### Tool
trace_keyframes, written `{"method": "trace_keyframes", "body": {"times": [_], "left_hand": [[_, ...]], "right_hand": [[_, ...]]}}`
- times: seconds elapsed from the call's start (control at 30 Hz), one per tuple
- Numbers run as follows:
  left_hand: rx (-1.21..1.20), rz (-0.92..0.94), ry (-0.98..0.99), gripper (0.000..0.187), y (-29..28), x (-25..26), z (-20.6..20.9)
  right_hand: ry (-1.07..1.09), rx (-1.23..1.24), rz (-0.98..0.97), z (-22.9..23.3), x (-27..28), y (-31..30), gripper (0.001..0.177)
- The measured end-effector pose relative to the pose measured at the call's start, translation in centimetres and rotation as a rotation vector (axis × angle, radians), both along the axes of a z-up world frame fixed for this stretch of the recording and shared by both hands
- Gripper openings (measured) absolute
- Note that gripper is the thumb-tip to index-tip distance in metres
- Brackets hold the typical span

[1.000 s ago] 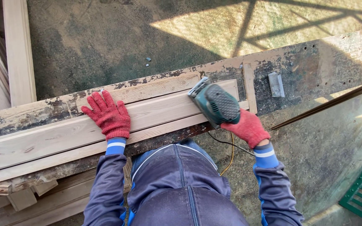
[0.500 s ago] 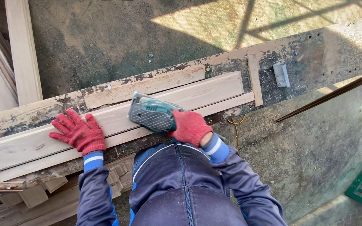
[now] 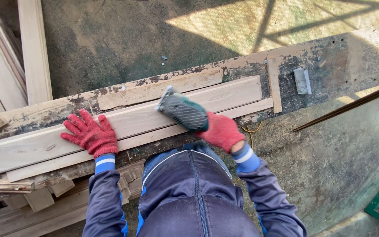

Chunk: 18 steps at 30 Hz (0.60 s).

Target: Sanding a wooden board using an orbital sander and hand sandpaper.

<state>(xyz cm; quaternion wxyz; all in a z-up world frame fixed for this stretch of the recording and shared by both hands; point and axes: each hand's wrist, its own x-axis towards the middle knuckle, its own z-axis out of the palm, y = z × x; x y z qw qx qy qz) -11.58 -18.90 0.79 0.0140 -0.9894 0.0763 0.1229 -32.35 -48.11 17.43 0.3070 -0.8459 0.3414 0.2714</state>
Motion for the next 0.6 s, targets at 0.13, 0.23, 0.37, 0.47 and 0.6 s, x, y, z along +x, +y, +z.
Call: {"method": "trace_keyframes", "body": {"times": [0.13,0.23,0.37,0.47,0.6], "left_hand": [[-0.001,0.001,-0.02,0.07,-0.3,-0.1,0.4],[0.0,-0.008,-0.022,0.07,-0.3,-0.1,0.3],[0.02,-0.008,-0.02,0.07,0.1,-0.1,-0.3],[0.021,-0.008,-0.017,0.07,0.0,-0.1,-0.2],[0.023,-0.01,-0.016,0.07,0.0,-0.1,-0.1]], "right_hand": [[0.017,-0.053,-0.215,-2.5,-5.1,-4.4,0.072],[-0.014,-0.091,-0.362,-2.9,-8.2,-7.7,0.071],[-0.052,-0.127,-0.644,-4.4,-11.9,-11.8,0.049],[-0.08,-0.129,-0.767,-5.6,-14.8,-14.5,0.038],[-0.048,-0.182,-0.771,-6.2,-17.5,-15.3,0.039]]}}
